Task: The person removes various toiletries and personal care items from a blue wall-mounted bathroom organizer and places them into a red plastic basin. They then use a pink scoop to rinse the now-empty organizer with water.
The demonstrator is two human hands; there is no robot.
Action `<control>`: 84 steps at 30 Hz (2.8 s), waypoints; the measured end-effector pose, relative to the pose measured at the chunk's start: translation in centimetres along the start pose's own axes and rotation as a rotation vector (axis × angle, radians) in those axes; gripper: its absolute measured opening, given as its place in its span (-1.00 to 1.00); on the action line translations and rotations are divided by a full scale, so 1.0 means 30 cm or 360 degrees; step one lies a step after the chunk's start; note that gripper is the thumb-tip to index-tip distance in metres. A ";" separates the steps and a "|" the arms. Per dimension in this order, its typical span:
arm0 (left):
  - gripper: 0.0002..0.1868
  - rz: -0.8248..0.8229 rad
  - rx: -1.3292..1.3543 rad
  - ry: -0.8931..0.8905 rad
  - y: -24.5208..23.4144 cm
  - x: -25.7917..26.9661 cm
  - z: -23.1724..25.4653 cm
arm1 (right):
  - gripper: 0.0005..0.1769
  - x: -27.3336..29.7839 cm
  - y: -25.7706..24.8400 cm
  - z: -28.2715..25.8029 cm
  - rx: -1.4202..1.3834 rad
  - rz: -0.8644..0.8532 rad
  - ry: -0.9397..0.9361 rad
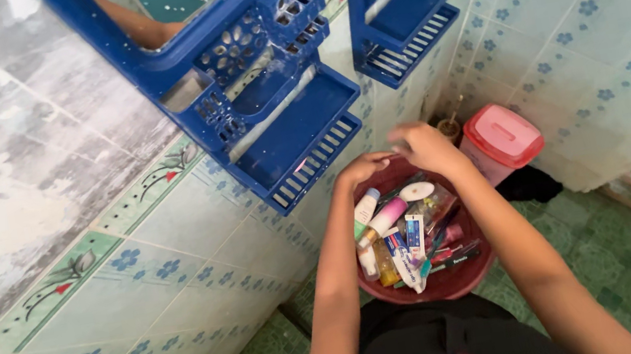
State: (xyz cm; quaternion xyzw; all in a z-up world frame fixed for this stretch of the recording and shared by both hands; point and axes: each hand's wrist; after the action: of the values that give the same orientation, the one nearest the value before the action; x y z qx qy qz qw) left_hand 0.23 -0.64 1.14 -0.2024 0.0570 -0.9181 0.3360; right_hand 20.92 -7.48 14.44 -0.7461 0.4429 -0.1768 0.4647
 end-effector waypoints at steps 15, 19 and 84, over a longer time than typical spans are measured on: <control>-0.45 0.0252 0.0119 0.0110 0.011 0.096 -0.025 | -0.69 -0.464 0.149 -0.388 -0.0127 0.0203 -0.0622; -0.43 0.0264 0.0175 0.0091 0.007 0.099 -0.032 | -0.65 -0.467 0.132 -0.418 -0.0614 0.0092 -0.0283; -0.59 -0.0440 -0.0186 0.0238 0.352 -0.133 0.032 | -0.71 0.694 0.223 0.070 -0.0159 0.0154 0.0919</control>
State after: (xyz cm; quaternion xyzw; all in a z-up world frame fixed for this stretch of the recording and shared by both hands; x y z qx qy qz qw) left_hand 9.64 -6.16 -1.87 -0.1587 0.1066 -0.9632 0.1888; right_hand 30.37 -24.70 4.62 -0.6648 0.6000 -0.3375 0.2901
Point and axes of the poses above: each hand's wrist, its own x-axis away from the middle knuckle, its own y-axis out of the palm, z = x × y, and after that the axes turned 10 degrees about -z, right-handed
